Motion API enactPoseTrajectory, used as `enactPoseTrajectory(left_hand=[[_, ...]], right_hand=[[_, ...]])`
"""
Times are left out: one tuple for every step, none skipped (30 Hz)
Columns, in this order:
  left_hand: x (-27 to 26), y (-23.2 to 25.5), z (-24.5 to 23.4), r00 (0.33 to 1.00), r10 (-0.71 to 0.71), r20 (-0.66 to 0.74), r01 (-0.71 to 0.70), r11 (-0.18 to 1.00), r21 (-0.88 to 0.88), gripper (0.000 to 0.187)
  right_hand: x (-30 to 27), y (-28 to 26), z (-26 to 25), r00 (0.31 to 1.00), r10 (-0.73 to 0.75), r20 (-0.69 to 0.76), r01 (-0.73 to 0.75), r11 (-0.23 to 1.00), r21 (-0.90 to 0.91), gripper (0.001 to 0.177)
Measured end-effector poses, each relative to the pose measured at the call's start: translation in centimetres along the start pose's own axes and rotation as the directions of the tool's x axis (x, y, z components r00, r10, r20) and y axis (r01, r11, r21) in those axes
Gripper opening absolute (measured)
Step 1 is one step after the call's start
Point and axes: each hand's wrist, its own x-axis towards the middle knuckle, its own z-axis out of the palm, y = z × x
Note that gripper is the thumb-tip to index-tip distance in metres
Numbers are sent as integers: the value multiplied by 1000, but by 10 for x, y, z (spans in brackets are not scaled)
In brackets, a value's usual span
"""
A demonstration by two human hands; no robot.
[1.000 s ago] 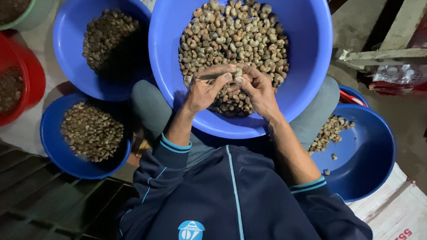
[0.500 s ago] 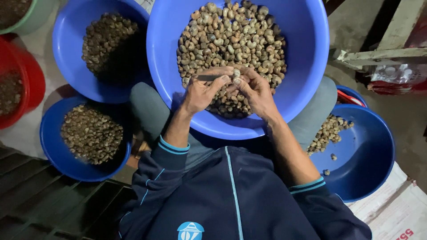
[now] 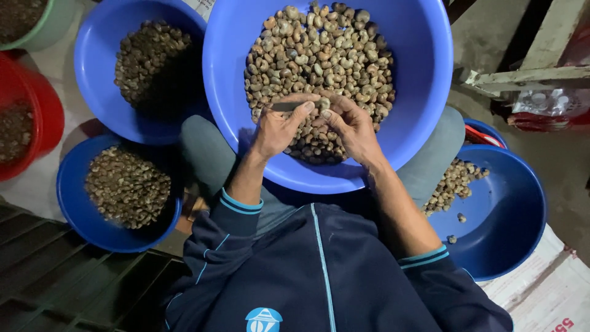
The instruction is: Sorting and cleaning nuts by hand using a small scraping tool
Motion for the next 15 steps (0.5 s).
enactPoseTrajectory(left_hand=[[1,1,0,1000,0,0,0,1000,0,23],[2,2,0,1000,4,4,-4,1000,1,23],[3,3,0,1000,8,8,-8,1000,2,23],[5,6,0,1000,8,8,-8,1000,2,23],[6,8,-1,1000,15,24,-16,1000,14,23],[6,11,-1,999,23,40,-24,999,27,24],[5,9,-1,999,23,40,-24,999,27,24],[5,8,-1,1000,20,23,-21,1000,22,24],[4,6,-1,1000,19,6,-19,1000,16,24],[5,7,-1,1000,19,6,-19,1000,16,24],[4,7,-1,1000,15,5,-15,1000,9,23],[4,7,-1,1000,12,4,-12,1000,1,23],[5,9,-2,1000,11,4,-11,1000,1,23],[5,11,-3,1000,-15,19,15,1000,-18,24],[6,12,-3,999,-40,36,42,998,-37,25]], right_hand=[[0,-5,3,1000,0,0,0,1000,0,42],[0,-11,5,1000,4,10,-4,1000,1,42],[1,-16,8,1000,8,19,-8,1000,2,43],[2,-10,5,1000,8,19,-8,1000,2,43],[2,-5,2,1000,18,26,-19,999,36,43],[2,1,-1,999,27,33,-30,997,70,43],[2,0,0,999,28,33,-30,997,70,43],[1,-2,2,999,28,41,-31,996,78,42],[1,-3,2,998,28,50,-32,996,86,42],[2,-1,1,998,27,50,-31,996,86,42],[2,1,0,998,34,49,-38,995,91,42],[3,3,0,998,40,48,-45,994,96,42],[3,5,-1,998,41,48,-45,994,96,42],[3,6,-2,998,47,39,-52,992,119,42],[3,7,-3,998,54,29,-57,988,143,42]])
